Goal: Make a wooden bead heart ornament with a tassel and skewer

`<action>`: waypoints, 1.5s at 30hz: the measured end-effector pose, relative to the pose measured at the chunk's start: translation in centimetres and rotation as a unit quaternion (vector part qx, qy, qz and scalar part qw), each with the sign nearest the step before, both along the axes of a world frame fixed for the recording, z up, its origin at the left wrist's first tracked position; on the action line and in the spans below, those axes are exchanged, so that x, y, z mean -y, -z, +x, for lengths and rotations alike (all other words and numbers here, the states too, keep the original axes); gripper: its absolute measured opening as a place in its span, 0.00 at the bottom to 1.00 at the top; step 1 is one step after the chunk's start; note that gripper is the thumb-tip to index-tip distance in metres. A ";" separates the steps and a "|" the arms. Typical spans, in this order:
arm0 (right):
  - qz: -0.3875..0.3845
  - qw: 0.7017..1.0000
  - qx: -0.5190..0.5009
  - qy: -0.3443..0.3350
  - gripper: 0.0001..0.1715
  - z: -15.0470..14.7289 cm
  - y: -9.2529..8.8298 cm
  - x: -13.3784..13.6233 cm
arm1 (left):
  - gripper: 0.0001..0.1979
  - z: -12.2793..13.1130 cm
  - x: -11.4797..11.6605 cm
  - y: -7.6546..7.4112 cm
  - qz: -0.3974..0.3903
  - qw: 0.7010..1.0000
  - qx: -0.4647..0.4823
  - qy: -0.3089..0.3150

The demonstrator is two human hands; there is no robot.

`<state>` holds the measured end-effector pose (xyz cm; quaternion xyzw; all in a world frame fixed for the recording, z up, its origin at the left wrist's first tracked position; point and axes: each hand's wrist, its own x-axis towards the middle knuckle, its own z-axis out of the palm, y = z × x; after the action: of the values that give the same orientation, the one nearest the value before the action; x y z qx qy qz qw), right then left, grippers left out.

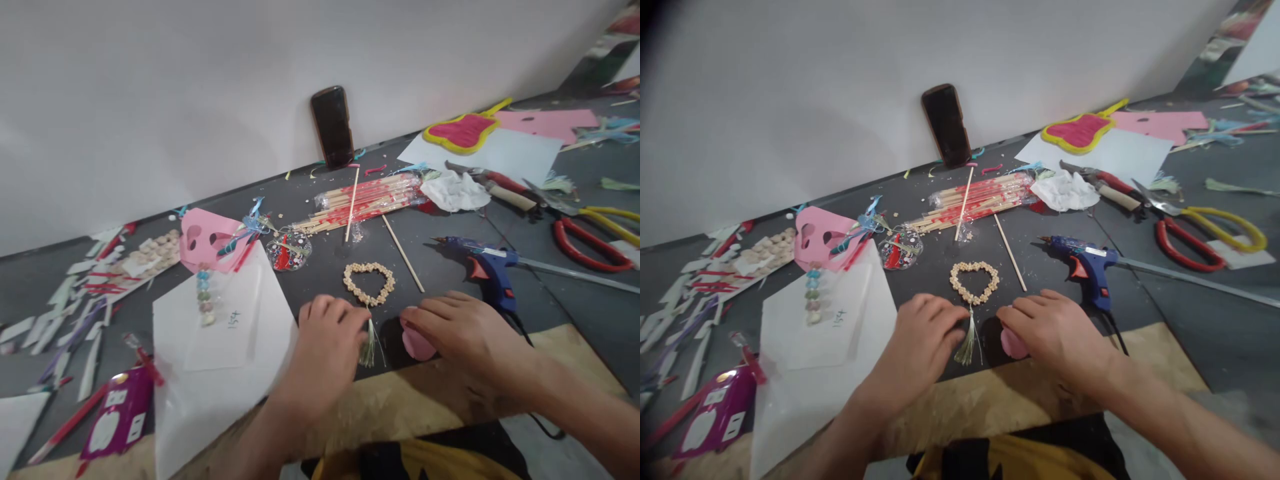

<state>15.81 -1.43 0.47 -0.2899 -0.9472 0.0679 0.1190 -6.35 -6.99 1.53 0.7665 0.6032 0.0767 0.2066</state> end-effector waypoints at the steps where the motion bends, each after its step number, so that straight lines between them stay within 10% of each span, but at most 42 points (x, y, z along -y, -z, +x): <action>1: -0.018 1.000 0.004 0.005 0.10 0.2 0.0 -0.1 | 0.13 0.4 0.6 -0.1 -0.015 1.000 -0.011 0.016; 11: -0.027 0.999 0.005 0.019 0.12 1.2 0.4 -0.5 | 0.20 3.7 4.8 1.3 -0.042 0.999 -0.009 0.019; 19: -0.009 1.000 0.015 0.025 0.16 2.0 0.8 1.0 | 0.11 2.0 5.5 -0.8 -0.060 0.997 0.050 -0.013; 33: -0.080 0.964 0.185 0.173 0.14 -1.6 -1.0 -3.4 | 0.17 -1.1 -6.4 2.0 0.062 0.992 0.006 -0.107; 45: -0.099 0.968 0.180 0.146 0.17 -2.6 0.0 -5.7 | 0.11 -1.2 -5.9 1.2 0.004 0.995 -0.005 -0.099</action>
<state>13.19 4.28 0.51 -0.4427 -0.8891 0.0895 -0.0739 -7.59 -1.07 0.36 0.7042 0.6769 0.0950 0.1920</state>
